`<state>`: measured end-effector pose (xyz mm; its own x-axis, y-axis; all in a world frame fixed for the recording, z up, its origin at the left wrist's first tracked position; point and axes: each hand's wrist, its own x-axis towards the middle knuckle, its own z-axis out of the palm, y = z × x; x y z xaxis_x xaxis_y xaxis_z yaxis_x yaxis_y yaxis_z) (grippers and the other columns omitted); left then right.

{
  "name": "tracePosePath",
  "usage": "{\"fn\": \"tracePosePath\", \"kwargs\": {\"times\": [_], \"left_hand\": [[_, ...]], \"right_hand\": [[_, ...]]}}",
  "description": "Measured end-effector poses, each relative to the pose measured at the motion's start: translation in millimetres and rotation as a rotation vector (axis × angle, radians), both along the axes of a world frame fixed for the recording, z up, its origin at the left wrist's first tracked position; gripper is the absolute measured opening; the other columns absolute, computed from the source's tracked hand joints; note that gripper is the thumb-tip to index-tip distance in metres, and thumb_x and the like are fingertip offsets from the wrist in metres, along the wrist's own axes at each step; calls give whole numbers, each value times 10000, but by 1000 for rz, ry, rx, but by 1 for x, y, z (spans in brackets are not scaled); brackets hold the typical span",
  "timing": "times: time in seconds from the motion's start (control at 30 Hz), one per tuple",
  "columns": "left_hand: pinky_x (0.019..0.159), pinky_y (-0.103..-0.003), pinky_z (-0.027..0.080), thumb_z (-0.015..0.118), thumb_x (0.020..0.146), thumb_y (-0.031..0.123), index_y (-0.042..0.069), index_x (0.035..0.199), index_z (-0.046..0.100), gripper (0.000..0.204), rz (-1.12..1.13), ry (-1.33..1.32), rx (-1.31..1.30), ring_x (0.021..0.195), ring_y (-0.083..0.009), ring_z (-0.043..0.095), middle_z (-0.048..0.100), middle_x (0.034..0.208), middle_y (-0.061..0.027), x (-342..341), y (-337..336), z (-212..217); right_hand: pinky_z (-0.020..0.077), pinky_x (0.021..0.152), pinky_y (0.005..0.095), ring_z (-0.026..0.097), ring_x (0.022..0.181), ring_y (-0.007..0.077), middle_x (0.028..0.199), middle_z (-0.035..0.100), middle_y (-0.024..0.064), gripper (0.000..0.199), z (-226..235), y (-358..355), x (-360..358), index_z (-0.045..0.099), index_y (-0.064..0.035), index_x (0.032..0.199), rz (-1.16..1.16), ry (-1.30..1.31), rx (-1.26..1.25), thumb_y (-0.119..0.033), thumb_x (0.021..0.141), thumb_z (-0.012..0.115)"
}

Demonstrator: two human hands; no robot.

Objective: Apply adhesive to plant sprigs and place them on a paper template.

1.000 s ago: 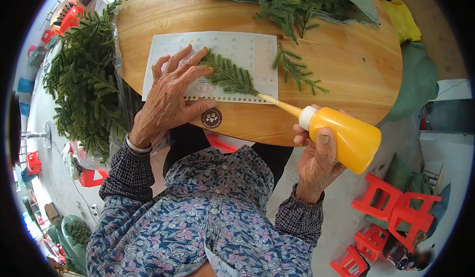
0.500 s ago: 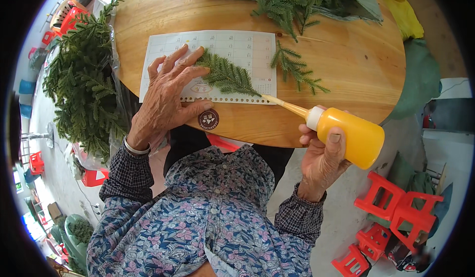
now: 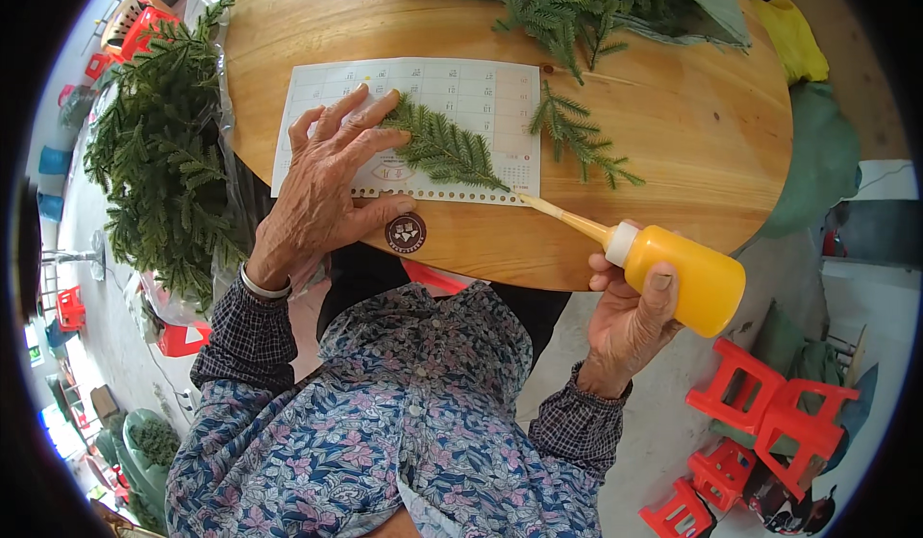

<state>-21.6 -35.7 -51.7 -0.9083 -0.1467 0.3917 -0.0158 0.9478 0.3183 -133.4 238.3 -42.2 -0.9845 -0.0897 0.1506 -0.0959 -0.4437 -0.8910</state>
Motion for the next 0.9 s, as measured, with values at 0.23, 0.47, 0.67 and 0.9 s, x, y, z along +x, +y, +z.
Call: {"fn": "tracePosePath", "kwargs": {"times": [0.23,0.47,0.67,0.9], "left_hand": [[1080,-472,147,701,732,460,165,1112,581,496,-2,-2,-15,1353,-292,332,473,1395,-45,0,-2,-1],[1063,-489,175,697,732,450,156,1188,532,567,-5,23,14,1338,-302,349,492,1369,-54,-3,-5,0],[1009,-473,223,670,770,295,181,1238,516,507,-9,72,134,1271,-291,440,573,1240,-57,-11,-20,1],[887,-389,312,587,763,123,179,853,587,106,75,377,-58,821,-183,519,583,807,-4,-43,-34,-22]], "right_hand": [[486,453,214,648,590,235,973,669,191,404,-2,-1,1,524,-34,1179,-42,-18,-2,-243,863,667],[479,460,197,640,580,207,974,672,181,395,-7,6,-2,542,-22,1150,-82,-29,-16,-283,875,652],[433,466,175,592,608,154,926,667,115,400,-7,7,-8,577,-14,1091,-61,-102,-77,-345,880,653],[426,494,167,585,653,146,946,652,113,432,-29,25,-30,560,-12,1136,132,-195,-165,-371,902,618]]}}
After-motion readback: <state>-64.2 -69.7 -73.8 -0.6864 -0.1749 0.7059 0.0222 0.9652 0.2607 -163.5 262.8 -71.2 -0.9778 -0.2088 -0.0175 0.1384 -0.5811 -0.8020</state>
